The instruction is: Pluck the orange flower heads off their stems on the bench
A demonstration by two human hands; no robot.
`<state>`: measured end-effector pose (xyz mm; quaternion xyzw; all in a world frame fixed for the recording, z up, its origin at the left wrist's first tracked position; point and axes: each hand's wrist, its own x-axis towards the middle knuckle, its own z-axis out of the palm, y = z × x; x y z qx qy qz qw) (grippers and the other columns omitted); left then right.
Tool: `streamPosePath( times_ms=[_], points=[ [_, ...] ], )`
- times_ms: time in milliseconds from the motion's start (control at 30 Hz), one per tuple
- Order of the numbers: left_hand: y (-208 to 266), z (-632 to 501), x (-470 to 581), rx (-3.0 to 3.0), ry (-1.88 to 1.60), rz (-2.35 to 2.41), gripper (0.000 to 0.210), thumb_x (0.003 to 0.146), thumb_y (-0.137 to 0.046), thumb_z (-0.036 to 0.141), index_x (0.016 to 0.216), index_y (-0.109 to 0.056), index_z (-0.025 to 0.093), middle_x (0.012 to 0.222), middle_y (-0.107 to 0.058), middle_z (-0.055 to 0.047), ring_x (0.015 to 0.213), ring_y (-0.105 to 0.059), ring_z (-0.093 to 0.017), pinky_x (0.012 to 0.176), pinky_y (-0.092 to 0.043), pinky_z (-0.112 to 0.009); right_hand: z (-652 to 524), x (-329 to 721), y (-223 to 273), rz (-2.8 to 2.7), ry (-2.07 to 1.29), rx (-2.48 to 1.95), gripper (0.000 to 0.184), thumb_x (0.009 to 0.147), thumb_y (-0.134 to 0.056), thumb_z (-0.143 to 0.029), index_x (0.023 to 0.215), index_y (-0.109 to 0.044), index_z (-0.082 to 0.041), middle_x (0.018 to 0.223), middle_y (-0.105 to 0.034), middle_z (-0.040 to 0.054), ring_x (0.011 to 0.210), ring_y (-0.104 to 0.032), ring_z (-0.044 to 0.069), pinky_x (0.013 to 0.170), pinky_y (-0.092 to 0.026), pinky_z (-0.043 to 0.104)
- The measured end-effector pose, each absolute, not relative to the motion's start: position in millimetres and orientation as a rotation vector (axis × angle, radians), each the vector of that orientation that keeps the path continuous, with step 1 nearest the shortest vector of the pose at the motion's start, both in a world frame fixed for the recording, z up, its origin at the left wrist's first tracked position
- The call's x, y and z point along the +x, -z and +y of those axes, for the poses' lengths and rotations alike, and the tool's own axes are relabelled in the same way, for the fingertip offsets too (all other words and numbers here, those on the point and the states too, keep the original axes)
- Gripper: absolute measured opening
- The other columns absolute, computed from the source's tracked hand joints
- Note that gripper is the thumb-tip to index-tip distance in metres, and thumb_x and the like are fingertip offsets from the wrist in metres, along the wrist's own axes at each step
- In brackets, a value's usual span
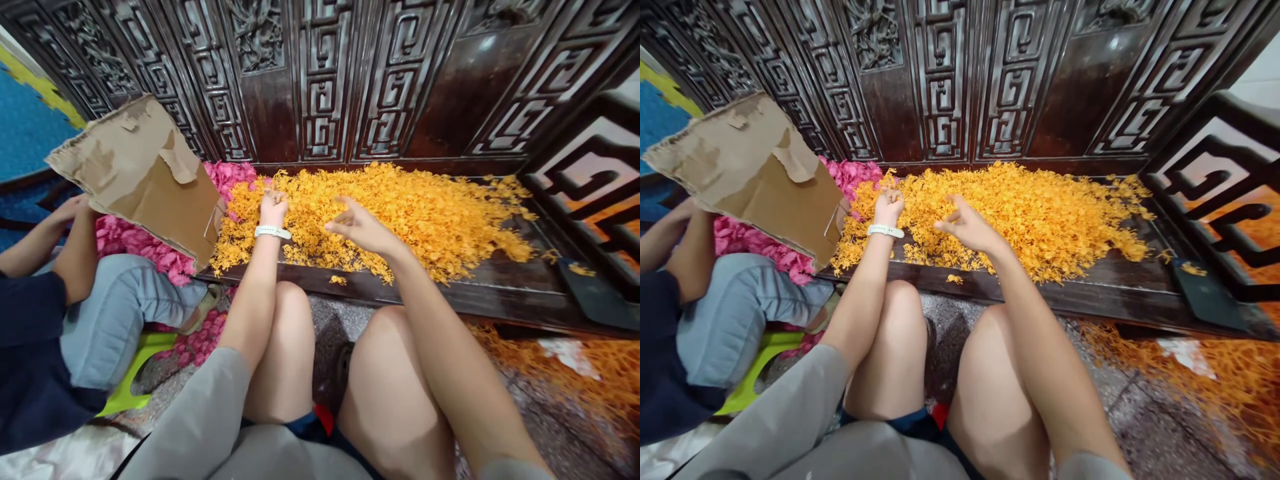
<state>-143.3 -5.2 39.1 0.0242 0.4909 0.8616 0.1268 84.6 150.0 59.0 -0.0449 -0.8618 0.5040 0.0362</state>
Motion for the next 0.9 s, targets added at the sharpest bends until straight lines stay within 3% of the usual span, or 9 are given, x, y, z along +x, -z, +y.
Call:
streamPosePath(
  times_ms=[100, 200, 267, 433, 500, 600, 733, 800, 900],
  points=[
    [-43, 23, -120, -0.011, -2.545, 1.248, 0.041, 0.109, -0.022, -0.003, 0.076, -0.030, 0.022, 0.065, -0.024, 0.006, 0.050, -0.016, -0.011, 0.050, -0.024, -0.020, 160, 64, -35, -2.535, -1.430, -0.421, 0.072, 0.087, -0.083, -0.057, 0.143, -0.061, -0.016, 0.127, -0.071, 0.0179, 0.100, -0.069, 0.027, 0.087, -0.057, 0.039],
    [-51, 54, -96, -0.040, -2.536, 1.037, 0.034, 0.108, -0.034, -0.002, 0.084, -0.043, 0.021, 0.069, -0.034, 0.005, 0.048, -0.022, -0.008, 0.047, -0.026, -0.018, 154, 44, -23, -2.514, -1.617, -0.113, 0.053, 0.093, -0.073, -0.067, 0.105, -0.070, -0.015, 0.093, -0.073, 0.0101, 0.078, -0.065, 0.020, 0.072, -0.054, 0.033],
    [-55, 61, -90, -0.053, -2.527, 0.946, 0.032, 0.109, -0.037, 0.001, 0.087, -0.046, 0.021, 0.067, -0.033, 0.006, 0.047, -0.024, -0.008, 0.046, -0.026, -0.018, 145, 40, -26, -2.447, -1.734, 0.032, 0.056, 0.098, -0.065, -0.069, 0.075, -0.061, -0.018, 0.068, -0.063, 0.0032, 0.062, -0.056, 0.014, 0.063, -0.047, 0.029],
    [-49, 25, -119, -0.227, -2.639, 0.967, 0.034, 0.114, -0.033, 0.008, 0.086, -0.045, 0.022, 0.062, -0.025, 0.009, 0.043, -0.021, -0.007, 0.044, -0.024, -0.016, 139, 68, -61, -2.562, -1.991, 0.469, 0.057, 0.102, -0.067, -0.055, 0.060, -0.058, -0.018, 0.057, -0.058, 0.0000, 0.055, -0.050, 0.009, 0.062, -0.045, 0.026],
    [-45, 5, -132, -0.279, -2.679, 1.069, 0.033, 0.115, -0.035, 0.009, 0.087, -0.048, 0.022, 0.061, -0.022, 0.010, 0.042, -0.020, -0.006, 0.044, -0.024, -0.016, 149, 81, -69, -2.486, -2.145, 0.516, 0.053, 0.098, -0.071, -0.058, 0.066, -0.063, -0.017, 0.063, -0.063, 0.0018, 0.059, -0.055, 0.011, 0.063, -0.049, 0.027],
    [-44, -6, -137, -0.199, -2.696, 1.171, 0.030, 0.113, -0.041, 0.006, 0.091, -0.054, 0.021, 0.064, -0.033, 0.009, 0.042, -0.023, -0.004, 0.044, -0.026, -0.015, 169, 84, -63, -2.099, -2.133, -0.098, 0.046, 0.092, -0.077, -0.062, 0.103, -0.071, -0.017, 0.089, -0.073, 0.0076, 0.068, -0.061, 0.013, 0.060, -0.053, 0.027],
    [-54, 17, -111, -0.023, -2.644, 1.117, 0.027, 0.111, -0.047, 0.004, 0.093, -0.058, 0.020, 0.073, -0.050, 0.006, 0.043, -0.027, -0.002, 0.042, -0.024, -0.017, 175, 72, -44, -2.125, -1.940, -0.466, 0.092, 0.078, -0.094, -0.047, 0.154, -0.050, -0.018, 0.116, -0.073, 0.0140, 0.081, -0.066, 0.017, 0.060, -0.056, 0.028],
    [-59, 33, -95, 0.060, -2.598, 1.105, 0.025, 0.111, -0.050, 0.005, 0.092, -0.058, 0.020, 0.077, -0.056, 0.004, 0.044, -0.026, -0.002, 0.041, -0.022, -0.018, 167, 65, -42, -2.185, -2.017, -0.282, 0.078, 0.081, -0.092, -0.051, 0.143, -0.059, -0.017, 0.109, -0.074, 0.0110, 0.079, -0.066, 0.017, 0.060, -0.055, 0.028],
    [-65, 42, -89, 0.103, -2.587, 1.112, 0.024, 0.110, -0.053, 0.006, 0.090, -0.058, 0.019, 0.081, -0.061, 0.003, 0.044, -0.025, -0.002, 0.041, -0.022, -0.020, 155, 65, -49, -2.182, -2.040, -0.069, 0.048, 0.093, -0.077, -0.063, 0.093, -0.071, -0.015, 0.077, -0.069, 0.0038, 0.062, -0.059, 0.011, 0.057, -0.049, 0.025]
  ],
)
